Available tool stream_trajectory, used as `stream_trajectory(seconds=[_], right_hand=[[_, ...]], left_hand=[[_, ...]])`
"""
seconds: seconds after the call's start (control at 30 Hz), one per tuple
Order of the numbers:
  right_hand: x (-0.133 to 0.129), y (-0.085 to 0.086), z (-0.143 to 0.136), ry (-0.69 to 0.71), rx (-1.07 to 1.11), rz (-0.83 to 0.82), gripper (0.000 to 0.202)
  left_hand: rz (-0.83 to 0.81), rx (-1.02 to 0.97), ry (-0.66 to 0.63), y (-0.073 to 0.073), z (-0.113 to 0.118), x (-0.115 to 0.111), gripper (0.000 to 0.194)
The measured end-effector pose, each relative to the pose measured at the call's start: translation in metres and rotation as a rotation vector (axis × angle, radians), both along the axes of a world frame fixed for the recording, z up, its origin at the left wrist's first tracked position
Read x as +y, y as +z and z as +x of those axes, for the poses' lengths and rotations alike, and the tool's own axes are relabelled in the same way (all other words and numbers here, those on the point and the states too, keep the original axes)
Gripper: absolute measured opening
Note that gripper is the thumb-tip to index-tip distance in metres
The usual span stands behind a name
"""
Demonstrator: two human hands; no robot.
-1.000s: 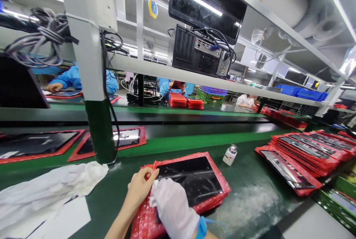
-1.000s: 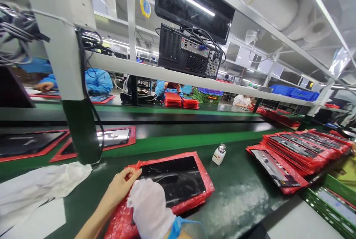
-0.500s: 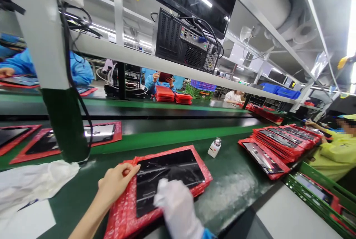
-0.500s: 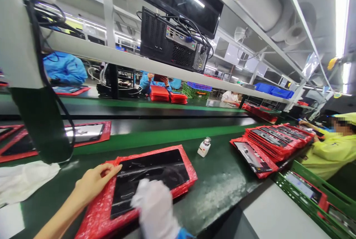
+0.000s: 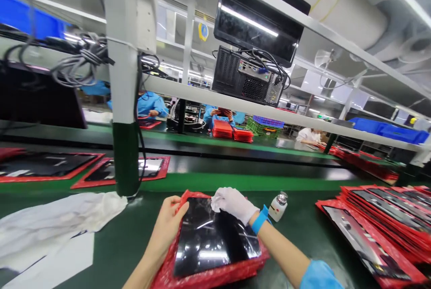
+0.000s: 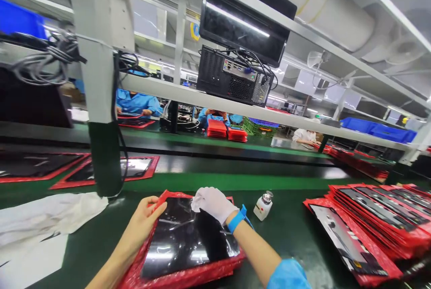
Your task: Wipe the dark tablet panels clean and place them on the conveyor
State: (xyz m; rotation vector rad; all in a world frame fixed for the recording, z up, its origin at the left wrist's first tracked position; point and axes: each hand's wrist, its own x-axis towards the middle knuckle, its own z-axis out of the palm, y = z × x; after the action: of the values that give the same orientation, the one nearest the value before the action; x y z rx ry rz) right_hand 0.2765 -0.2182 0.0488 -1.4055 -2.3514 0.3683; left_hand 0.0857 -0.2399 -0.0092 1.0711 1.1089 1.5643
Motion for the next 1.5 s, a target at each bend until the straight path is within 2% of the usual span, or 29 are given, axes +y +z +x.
stream_trajectory(seconds=[0.13, 0.23, 0.3, 0.4, 0.47, 0.5, 0.57, 0.63, 0.7, 0.73, 0.8, 0.87, 0.93, 1.0, 1.07, 1.13, 1.2, 1.27, 1.37, 1.43, 1.5], right_hand=[[-0.001, 0.019, 0.004, 0.091, -0.123, 0.028, 0.014], [-0.015, 0.044, 0.017, 0.064, -0.163, 0.128, 0.015], [-0.025, 0.063, 0.026, 0.01, -0.169, 0.325, 0.018], [-0.037, 0.075, 0.033, -0.045, -0.142, 0.851, 0.027], [-0.048, 0.065, 0.029, 0.02, -0.115, 1.091, 0.033], [-0.055, 0.054, 0.026, 0.085, -0.105, 1.132, 0.035], [-0.072, 0.024, 0.019, 0.213, -0.078, 1.084, 0.037], [-0.089, -0.008, 0.017, 0.297, 0.032, 0.965, 0.037], [-0.102, -0.032, 0.021, 0.302, 0.243, 0.779, 0.031], [-0.105, -0.038, 0.023, 0.262, 0.353, 0.684, 0.027], [-0.105, -0.041, 0.026, 0.126, 0.498, 0.522, 0.022], [-0.095, -0.033, 0.019, -0.045, 0.517, 0.445, 0.028], [-0.078, -0.025, 0.0, -0.139, 0.487, 0.404, 0.032], [-0.061, -0.021, -0.025, -0.152, 0.403, 0.4, 0.026], [-0.045, -0.022, -0.044, -0.069, 0.225, 0.479, 0.019], [-0.034, -0.026, -0.046, 0.002, 0.031, 0.575, 0.014], [-0.027, -0.032, -0.028, -0.041, -0.044, 0.627, 0.014], [-0.027, -0.042, 0.003, -0.195, -0.054, 0.65, 0.018], [-0.042, -0.068, 0.047, -0.449, -0.16, 0.719, 0.026], [-0.058, -0.087, 0.06, -0.545, -0.25, 0.775, 0.022], [-0.074, -0.103, 0.055, -0.591, -0.25, 0.817, 0.021]], left_hand=[[-0.05, -0.148, -0.042, 0.003, -0.005, -0.008, 0.063], [-0.163, -0.293, -0.229, 0.006, -0.011, -0.01, 0.055], [-0.211, -0.335, -0.295, 0.007, -0.014, -0.009, 0.046], [-0.255, -0.361, -0.276, 0.01, -0.016, -0.007, 0.034], [-0.292, -0.372, -0.289, 0.013, -0.016, -0.007, 0.029], [-0.319, -0.4, -0.311, 0.015, -0.016, -0.008, 0.029], [-0.374, -0.478, -0.344, 0.019, -0.016, -0.013, 0.028], [-0.406, -0.532, -0.333, 0.023, -0.019, -0.019, 0.019], [-0.401, -0.505, -0.263, 0.025, -0.021, -0.026, 0.012], [-0.396, -0.483, -0.228, 0.026, -0.021, -0.029, 0.011], [-0.368, -0.464, -0.195, 0.029, -0.02, -0.035, 0.011], [-0.303, -0.463, -0.203, 0.031, -0.017, -0.038, 0.02], [-0.229, -0.447, -0.198, 0.032, -0.012, -0.039, 0.032], [-0.19, -0.423, -0.181, 0.032, -0.008, -0.039, 0.039], [-0.175, -0.413, -0.139, 0.032, -0.006, -0.039, 0.045], [-0.166, -0.411, -0.085, 0.032, -0.006, -0.038, 0.05], [-0.168, -0.411, -0.035, 0.033, -0.007, -0.036, 0.053], [-0.171, -0.41, -0.014, 0.033, -0.007, -0.034, 0.054], [-0.16, -0.4, 0.023, 0.035, -0.006, -0.032, 0.055], [-0.148, -0.391, 0.032, 0.035, -0.005, -0.031, 0.054], [-0.143, -0.387, 0.034, 0.035, -0.004, -0.029, 0.052]])
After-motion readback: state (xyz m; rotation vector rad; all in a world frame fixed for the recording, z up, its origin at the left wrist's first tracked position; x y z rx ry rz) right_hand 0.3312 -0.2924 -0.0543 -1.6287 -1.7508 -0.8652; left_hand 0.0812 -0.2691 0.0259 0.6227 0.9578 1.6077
